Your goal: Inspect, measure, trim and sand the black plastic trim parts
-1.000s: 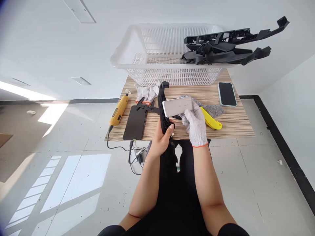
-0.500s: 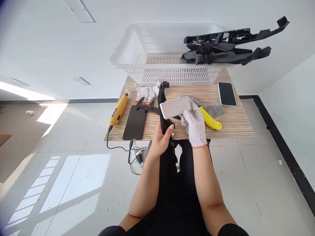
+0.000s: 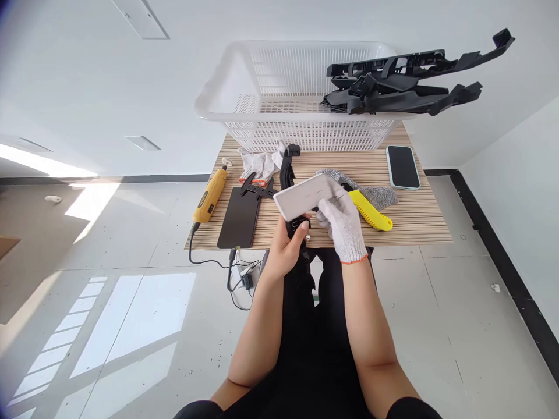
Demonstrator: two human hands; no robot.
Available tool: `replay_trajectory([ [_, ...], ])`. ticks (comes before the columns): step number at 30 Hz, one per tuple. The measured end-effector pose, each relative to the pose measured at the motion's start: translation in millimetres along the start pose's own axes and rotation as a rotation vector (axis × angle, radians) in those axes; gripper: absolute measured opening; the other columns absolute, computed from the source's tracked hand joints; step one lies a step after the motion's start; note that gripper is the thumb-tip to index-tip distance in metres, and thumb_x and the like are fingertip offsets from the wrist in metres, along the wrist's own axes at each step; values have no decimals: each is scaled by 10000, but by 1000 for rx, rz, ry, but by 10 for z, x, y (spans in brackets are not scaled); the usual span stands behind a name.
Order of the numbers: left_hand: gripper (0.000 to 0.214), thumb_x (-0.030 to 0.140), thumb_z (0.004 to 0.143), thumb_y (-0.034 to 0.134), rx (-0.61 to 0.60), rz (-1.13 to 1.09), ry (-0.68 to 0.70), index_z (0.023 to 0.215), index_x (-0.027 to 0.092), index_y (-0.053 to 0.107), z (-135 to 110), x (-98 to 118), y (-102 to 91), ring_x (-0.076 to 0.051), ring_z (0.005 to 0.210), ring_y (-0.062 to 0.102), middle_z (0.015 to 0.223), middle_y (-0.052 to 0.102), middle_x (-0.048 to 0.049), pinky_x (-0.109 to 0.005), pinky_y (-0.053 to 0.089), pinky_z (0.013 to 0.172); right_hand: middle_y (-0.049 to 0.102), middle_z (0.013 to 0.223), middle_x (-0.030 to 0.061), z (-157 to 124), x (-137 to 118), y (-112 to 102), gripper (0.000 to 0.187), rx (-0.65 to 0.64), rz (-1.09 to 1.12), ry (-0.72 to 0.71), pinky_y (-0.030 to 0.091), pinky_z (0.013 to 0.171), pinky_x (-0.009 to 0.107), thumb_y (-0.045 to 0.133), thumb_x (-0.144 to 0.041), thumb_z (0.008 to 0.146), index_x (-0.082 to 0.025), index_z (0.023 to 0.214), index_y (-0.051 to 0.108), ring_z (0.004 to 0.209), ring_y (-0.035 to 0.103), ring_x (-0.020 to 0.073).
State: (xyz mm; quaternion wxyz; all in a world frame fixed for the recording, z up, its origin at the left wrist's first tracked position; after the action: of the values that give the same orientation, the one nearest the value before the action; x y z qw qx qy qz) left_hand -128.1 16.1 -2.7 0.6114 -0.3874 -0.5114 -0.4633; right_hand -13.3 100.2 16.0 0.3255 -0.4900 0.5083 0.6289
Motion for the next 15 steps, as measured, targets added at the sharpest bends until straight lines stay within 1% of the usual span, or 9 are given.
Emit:
replay_trajectory([
  [2, 303, 465, 996, 529, -12, -7, -9, 1178, 224, 554, 1, 0, 5, -148, 839, 619, 1089, 650, -72, -275, 545, 713, 573, 815, -24, -5, -1, -20, 464, 44, 33, -28, 352, 487, 224, 707, -348, 822, -336, 1282, 648, 594, 426, 93],
  [3, 306, 468, 995, 528, -14, -8, -11, 1179, 225, 555, 1, 1, 6, -148, 837, 621, 1094, 652, -73, -274, 545, 709, 580, 826, -23, -7, 1, -21, 469, 41, 41, -25, 356, 488, 222, 710, -342, 821, -337, 1286, 647, 595, 431, 91],
  [6, 317, 476, 990, 534, -2, -2, -9, 1169, 216, 560, 0, 4, 2, -170, 897, 635, 1128, 660, -89, -282, 544, 725, 603, 851, -14, -13, 14, 3, 486, -41, 16, 35, 379, 497, 222, 726, -317, 810, -329, 1290, 652, 611, 464, 94],
  [7, 314, 473, 990, 535, 0, 2, -7, 1166, 215, 560, -1, 6, 1, -169, 896, 636, 1124, 662, -88, -283, 545, 732, 603, 847, -14, -12, 11, 4, 477, -43, 15, 32, 379, 497, 221, 722, -316, 813, -326, 1286, 655, 610, 464, 94],
  [11, 287, 449, 1000, 529, -13, -7, -10, 1171, 220, 553, -6, 5, 4, -138, 824, 621, 1098, 655, -70, -273, 549, 725, 598, 872, -15, 2, -9, -15, 430, 34, 36, -35, 364, 496, 221, 687, -330, 838, -323, 1266, 653, 593, 429, 87],
  [14, 297, 456, 992, 541, -1, -19, -14, 1165, 215, 558, -5, -1, 1, -156, 878, 629, 1131, 654, -85, -275, 558, 727, 588, 850, -11, 5, 12, 1, 442, -21, -21, 19, 366, 495, 229, 697, -318, 825, -317, 1265, 658, 608, 453, 102],
  [15, 296, 455, 991, 545, 0, -20, -15, 1166, 216, 557, -3, -3, 1, -154, 874, 627, 1127, 654, -84, -274, 559, 728, 582, 841, -12, 4, 12, 1, 437, -17, -22, 19, 366, 494, 229, 695, -314, 825, -317, 1261, 662, 610, 456, 104],
])
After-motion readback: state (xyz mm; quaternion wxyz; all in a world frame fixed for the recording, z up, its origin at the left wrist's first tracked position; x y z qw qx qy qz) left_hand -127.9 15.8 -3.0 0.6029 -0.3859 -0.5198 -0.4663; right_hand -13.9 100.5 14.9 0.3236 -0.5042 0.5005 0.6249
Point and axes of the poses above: each hand's wrist, its own z-axis towards the middle knuckle, its own y-axis out of the palm, x = y × z, the point moved 3 cm from there along z, towards the middle knuckle
